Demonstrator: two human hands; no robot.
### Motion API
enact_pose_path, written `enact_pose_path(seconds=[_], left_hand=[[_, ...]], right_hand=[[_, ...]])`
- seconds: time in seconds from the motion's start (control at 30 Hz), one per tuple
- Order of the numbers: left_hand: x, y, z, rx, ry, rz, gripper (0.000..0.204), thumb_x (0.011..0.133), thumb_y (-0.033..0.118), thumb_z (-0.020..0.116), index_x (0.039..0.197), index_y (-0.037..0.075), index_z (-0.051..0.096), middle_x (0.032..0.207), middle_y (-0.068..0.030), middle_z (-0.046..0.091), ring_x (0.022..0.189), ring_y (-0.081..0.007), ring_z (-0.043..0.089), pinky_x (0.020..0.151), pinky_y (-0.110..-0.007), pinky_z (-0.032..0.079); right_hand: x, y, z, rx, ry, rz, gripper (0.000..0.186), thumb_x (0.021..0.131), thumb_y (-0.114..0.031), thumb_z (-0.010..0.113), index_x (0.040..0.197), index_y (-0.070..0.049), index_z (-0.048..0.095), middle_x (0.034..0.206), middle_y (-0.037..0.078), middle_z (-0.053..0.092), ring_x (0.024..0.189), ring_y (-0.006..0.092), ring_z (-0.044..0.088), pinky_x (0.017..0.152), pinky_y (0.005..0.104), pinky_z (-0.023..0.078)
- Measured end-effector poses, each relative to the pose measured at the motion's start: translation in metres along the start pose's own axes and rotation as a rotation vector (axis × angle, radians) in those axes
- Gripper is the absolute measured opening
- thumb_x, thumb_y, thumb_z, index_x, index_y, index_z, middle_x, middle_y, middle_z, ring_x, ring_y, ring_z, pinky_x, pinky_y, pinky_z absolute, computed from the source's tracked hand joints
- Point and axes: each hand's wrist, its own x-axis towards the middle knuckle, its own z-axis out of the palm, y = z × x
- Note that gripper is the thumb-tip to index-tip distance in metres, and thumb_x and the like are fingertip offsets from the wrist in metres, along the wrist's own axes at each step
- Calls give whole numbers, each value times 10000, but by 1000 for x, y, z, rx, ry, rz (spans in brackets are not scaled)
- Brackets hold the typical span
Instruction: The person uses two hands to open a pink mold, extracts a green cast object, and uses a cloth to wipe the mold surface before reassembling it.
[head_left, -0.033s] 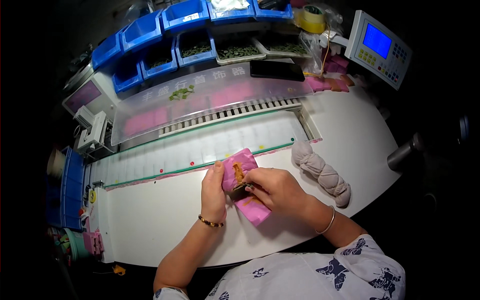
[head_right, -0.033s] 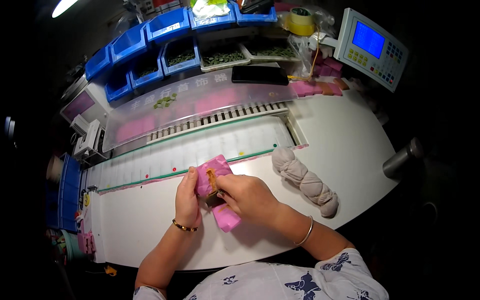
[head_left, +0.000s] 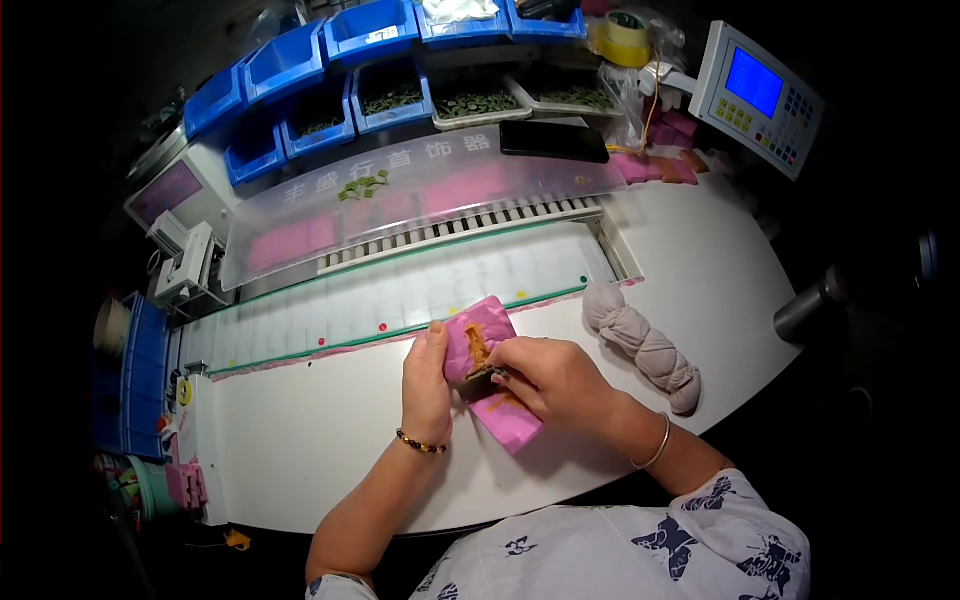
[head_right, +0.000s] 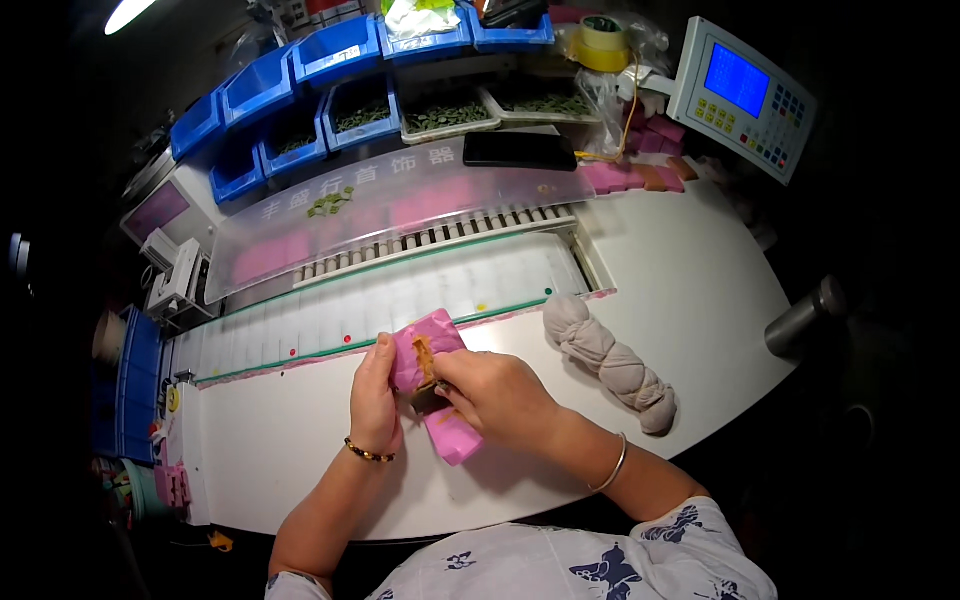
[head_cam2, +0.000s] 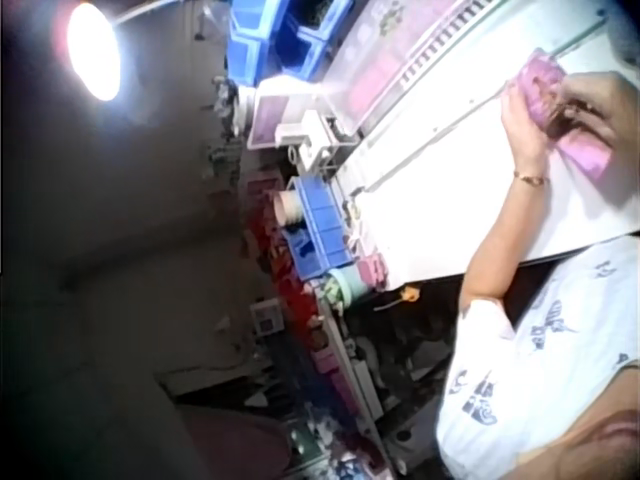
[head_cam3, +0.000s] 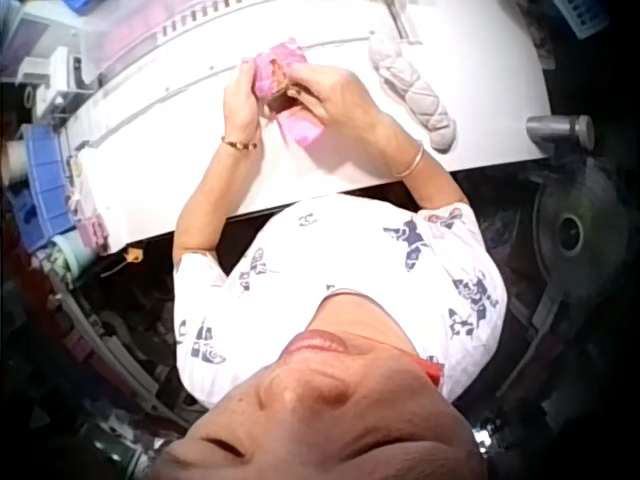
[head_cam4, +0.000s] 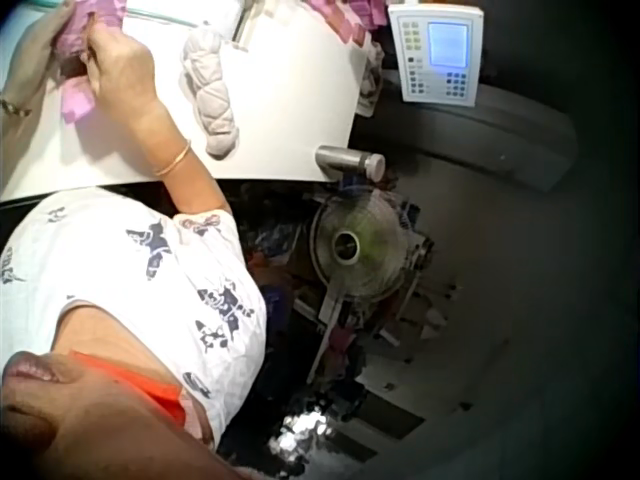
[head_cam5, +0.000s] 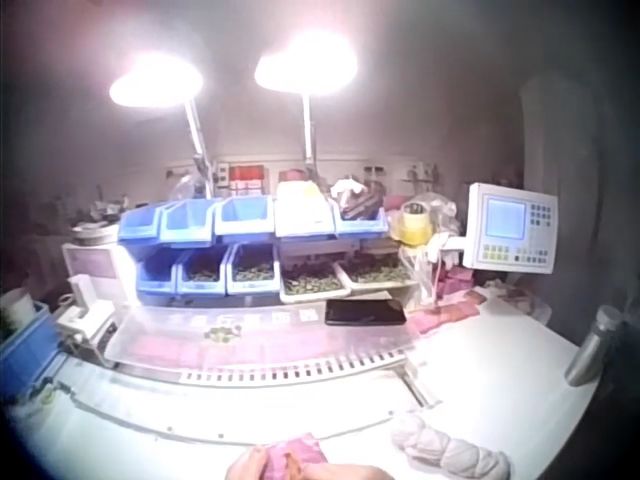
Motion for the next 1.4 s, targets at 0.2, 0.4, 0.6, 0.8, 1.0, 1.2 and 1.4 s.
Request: enact_pose_path(seconds=[0.2, 0.4, 0.6, 0.8, 1.0, 1.2, 1.4], left_hand=[[10, -8, -14, 30, 104, 1, 374, 1034, 378, 432, 1012, 26, 555, 948, -16, 604, 855, -77, 546, 793, -249, 459], [8, -13, -17, 182, 152, 134, 390, 1028, 404, 440, 994, 29, 543, 868, 9, 556, 777, -66, 493, 739, -237, 440], [-9, -14, -6, 503, 204, 345, 323, 1023, 324, 474, 1051, 10, 545, 931, -30, 580, 832, -113, 532, 787, -257, 445], [-30, -11, -21, 1179, -274, 1144, 327, 823, 221, 707, 1070, 28, 613, 1051, -148, 645, 895, -333, 629, 798, -418, 507], [-38, 9, -8, 1094, -534, 812, 423, 769, 326, 745, 1057, 39, 632, 955, -113, 652, 864, -287, 628, 791, -366, 505], [-7, 21, -2, 293, -201, 96, 458, 1032, 332, 380, 1164, -77, 538, 1003, -165, 649, 843, -212, 645, 755, -306, 527], [3, 19, 4, 26, -280, -116, 353, 1020, 238, 458, 1172, -65, 557, 964, -143, 659, 807, -178, 646, 724, -292, 544]], right_hand=[[-20, -4, 3, -55, 86, -128, 230, 782, -27, 710, 990, -40, 614, 854, 131, 652, 705, 307, 647, 623, 363, 526], [-35, -4, 7, 158, 251, -53, 218, 819, 12, 684, 1008, -16, 579, 927, 136, 662, 679, 219, 661, 610, 315, 544], [-6, -3, -24, 1085, 612, 333, 141, 970, -95, 542, 1091, -63, 477, 1097, 116, 622, 953, 148, 614, 832, 281, 529], [18, 14, -45, 1437, 544, 431, 142, 989, -157, 508, 1109, -84, 529, 1127, 80, 613, 935, 122, 591, 862, 288, 515], [27, 36, -34, 1455, 369, 498, 161, 1000, -165, 479, 1086, -53, 558, 1070, 41, 616, 914, 80, 586, 848, 266, 513], [32, 37, -20, 1455, 189, 465, 162, 1006, -148, 473, 1102, -51, 560, 1079, 52, 632, 953, 101, 613, 863, 263, 511], [24, 45, -16, 1456, 97, 522, 196, 1008, -154, 475, 1141, -33, 554, 1113, 62, 617, 1000, 130, 602, 894, 287, 501]])
